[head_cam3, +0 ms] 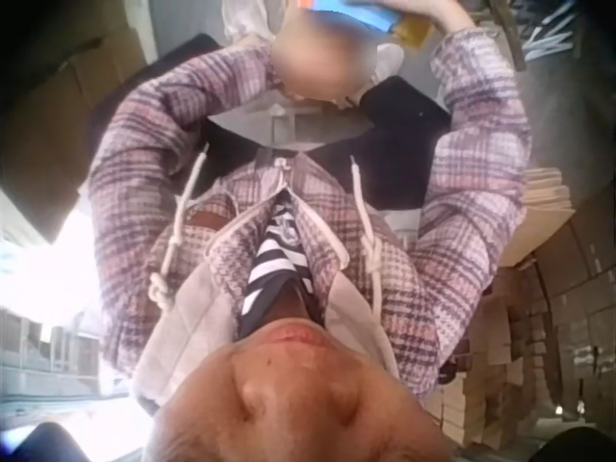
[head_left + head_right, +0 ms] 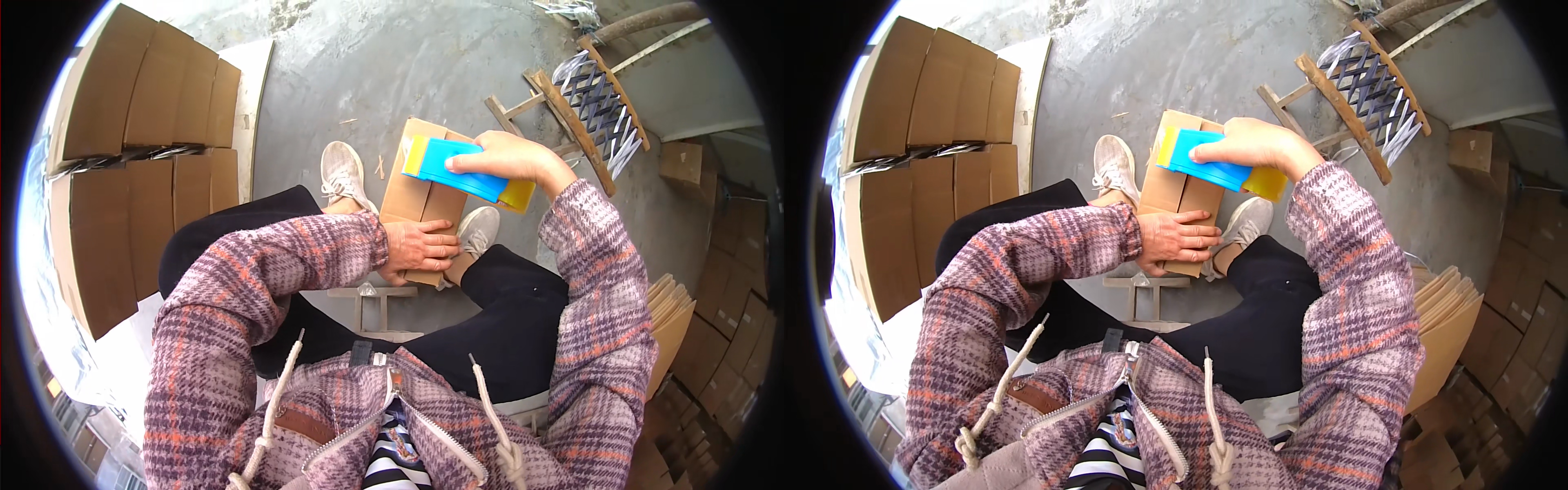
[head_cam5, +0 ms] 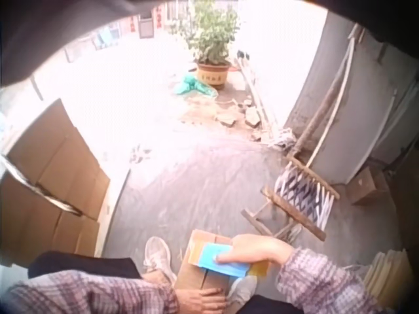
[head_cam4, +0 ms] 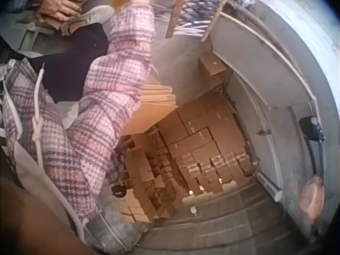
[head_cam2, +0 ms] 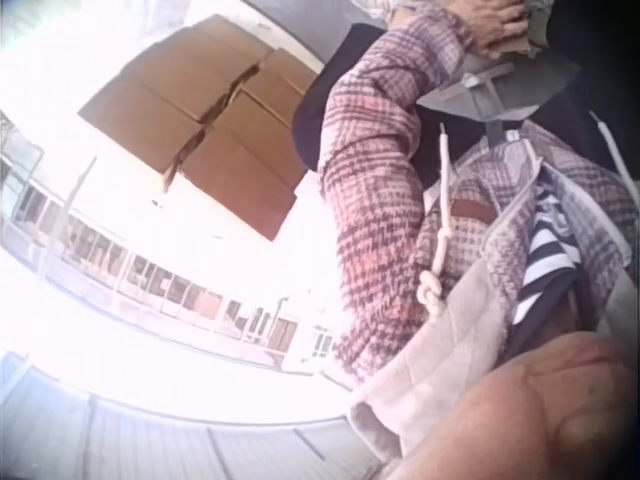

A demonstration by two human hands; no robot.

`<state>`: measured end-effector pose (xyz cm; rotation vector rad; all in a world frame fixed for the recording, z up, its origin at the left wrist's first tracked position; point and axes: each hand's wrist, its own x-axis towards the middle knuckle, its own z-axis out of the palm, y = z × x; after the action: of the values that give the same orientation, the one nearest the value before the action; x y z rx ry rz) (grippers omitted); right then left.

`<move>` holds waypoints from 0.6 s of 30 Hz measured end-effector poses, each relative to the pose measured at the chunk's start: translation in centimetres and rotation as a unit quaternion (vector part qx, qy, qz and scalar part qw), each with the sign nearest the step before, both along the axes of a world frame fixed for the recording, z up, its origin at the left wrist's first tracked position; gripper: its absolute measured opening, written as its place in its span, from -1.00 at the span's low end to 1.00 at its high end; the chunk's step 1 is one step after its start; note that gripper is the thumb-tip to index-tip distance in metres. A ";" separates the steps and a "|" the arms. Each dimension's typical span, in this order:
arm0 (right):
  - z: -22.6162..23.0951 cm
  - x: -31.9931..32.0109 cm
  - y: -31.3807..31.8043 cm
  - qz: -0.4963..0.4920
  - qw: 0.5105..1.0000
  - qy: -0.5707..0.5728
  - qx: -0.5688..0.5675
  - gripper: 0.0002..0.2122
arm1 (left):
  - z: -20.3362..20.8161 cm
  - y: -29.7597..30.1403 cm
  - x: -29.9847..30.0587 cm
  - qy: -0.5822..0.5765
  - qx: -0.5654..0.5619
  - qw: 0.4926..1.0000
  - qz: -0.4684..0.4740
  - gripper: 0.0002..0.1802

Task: Assembling and sealing cardboard boxes using a manual tape dispenser.

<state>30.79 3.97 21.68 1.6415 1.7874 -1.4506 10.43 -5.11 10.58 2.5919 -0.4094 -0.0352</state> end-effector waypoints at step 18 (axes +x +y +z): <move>0.1 -0.3 -0.3 0.014 1.000 -0.003 -0.008 -0.32 | -0.8 -0.5 0.2 -0.010 -0.025 1.000 0.004 -0.08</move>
<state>30.47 3.69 21.76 1.6045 1.7845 -1.4436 10.62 -5.59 9.79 2.5469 -0.4023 0.0035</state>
